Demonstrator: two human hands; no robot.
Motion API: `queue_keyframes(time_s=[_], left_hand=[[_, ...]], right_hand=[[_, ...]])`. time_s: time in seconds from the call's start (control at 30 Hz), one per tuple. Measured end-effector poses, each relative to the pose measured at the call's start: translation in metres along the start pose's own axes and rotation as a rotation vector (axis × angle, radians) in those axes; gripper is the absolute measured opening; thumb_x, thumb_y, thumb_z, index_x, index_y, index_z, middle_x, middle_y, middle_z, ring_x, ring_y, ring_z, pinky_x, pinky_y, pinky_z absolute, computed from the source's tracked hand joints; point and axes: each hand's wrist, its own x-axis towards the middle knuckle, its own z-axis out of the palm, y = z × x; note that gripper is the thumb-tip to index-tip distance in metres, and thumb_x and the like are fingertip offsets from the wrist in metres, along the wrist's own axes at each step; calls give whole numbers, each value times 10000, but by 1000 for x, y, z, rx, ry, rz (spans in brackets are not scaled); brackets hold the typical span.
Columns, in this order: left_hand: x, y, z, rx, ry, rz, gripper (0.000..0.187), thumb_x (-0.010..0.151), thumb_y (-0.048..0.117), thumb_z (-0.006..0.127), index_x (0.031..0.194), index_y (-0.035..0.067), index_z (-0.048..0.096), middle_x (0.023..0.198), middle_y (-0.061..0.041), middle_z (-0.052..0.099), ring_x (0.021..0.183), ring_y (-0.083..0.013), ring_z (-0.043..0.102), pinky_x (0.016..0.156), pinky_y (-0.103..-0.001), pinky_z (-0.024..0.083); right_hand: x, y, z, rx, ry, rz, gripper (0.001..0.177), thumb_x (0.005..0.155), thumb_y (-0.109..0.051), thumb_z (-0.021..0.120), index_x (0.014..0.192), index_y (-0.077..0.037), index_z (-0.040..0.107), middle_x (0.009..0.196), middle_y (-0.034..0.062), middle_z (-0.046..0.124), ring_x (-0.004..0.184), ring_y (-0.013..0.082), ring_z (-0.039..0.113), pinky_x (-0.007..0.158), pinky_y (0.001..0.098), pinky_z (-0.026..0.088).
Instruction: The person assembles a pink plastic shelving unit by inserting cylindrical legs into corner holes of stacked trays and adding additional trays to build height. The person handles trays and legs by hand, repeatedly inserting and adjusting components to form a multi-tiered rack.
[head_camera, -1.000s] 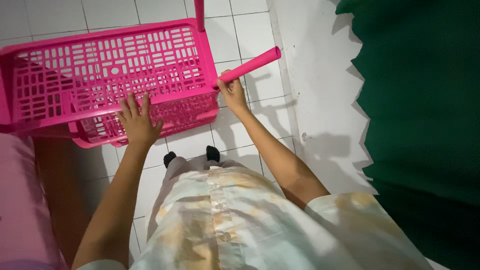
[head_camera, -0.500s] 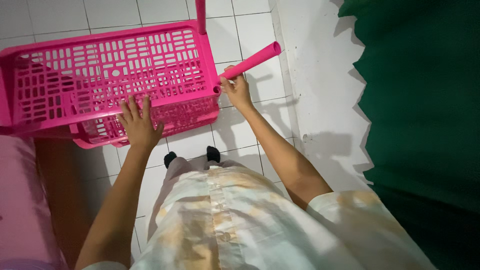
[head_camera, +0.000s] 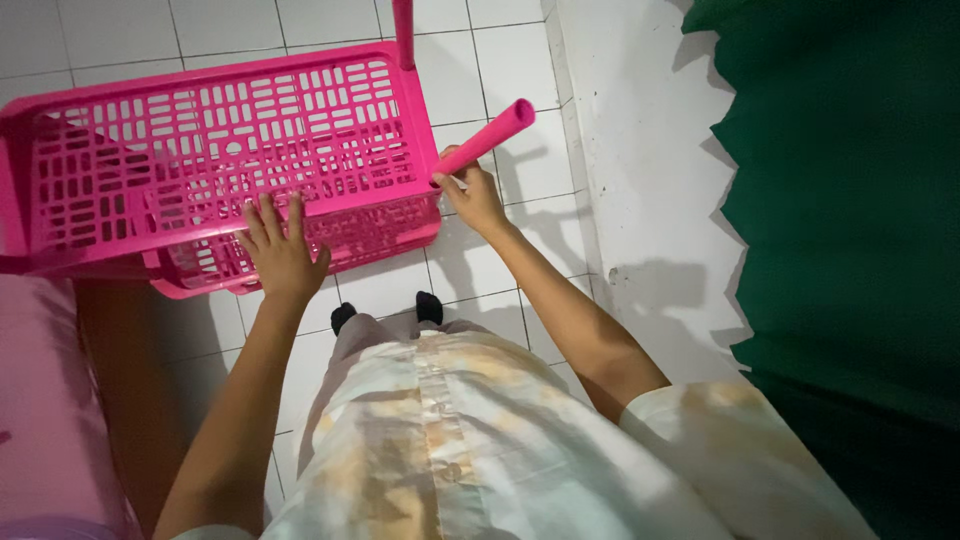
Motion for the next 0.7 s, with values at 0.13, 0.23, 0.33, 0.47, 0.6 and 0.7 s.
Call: queue_keyframes(time_s=[0.13,0.23,0.33,0.47,0.6,0.7], left_hand=[[3,1,-1,-10,-5,2,1040,865,486,701,1697,274,115,1717,-257,74,1567,-488,-29,1213,-721,78],[2,2,-2,41,-2,21,1026,883,477,698,1698,246,119,1714,-277,84,1549,-514,-29,1196,-730,86],[-2,1,-2,-21,9,19,1002,912,464,684,1710,252,117,1730,-266,78,1574,-502,-41,1221,-735,83],[-3,0,-1,-35,29,29,988,927,440,677,1725,253,126,1741,-263,75,1581,-509,-34,1218,-744,84],[1,1,1,-17,34,34,1003,905,423,700,1715,237,138,1716,-289,72,1555,-525,-18,1184,-757,82],[-1,1,-1,-43,40,29,1016,892,405,723,1711,230,149,1718,-289,85,1567,-526,-3,1195,-763,87]], right_hand=[[-2,-23,-7,-161,-79,-92,275,996,-133,712,1228,-31,606,1248,117,695,1124,238,721,840,334,669],[0,-34,-14,-236,-152,-116,293,997,-142,703,1247,-26,604,1232,123,700,1072,240,736,825,334,670],[5,-39,-18,-228,-174,-44,338,980,-148,705,1272,-27,586,1192,118,715,1071,237,737,806,336,665],[2,-40,-18,-147,-152,10,307,993,-145,719,1252,-35,594,1096,105,763,1093,229,759,850,341,657],[-1,-37,-12,-152,-89,15,358,945,-125,728,1260,-35,585,1172,108,715,1139,232,706,799,350,660],[1,-38,-8,-239,-54,26,351,915,-124,758,1225,-38,616,1179,110,708,1087,231,727,801,348,661]])
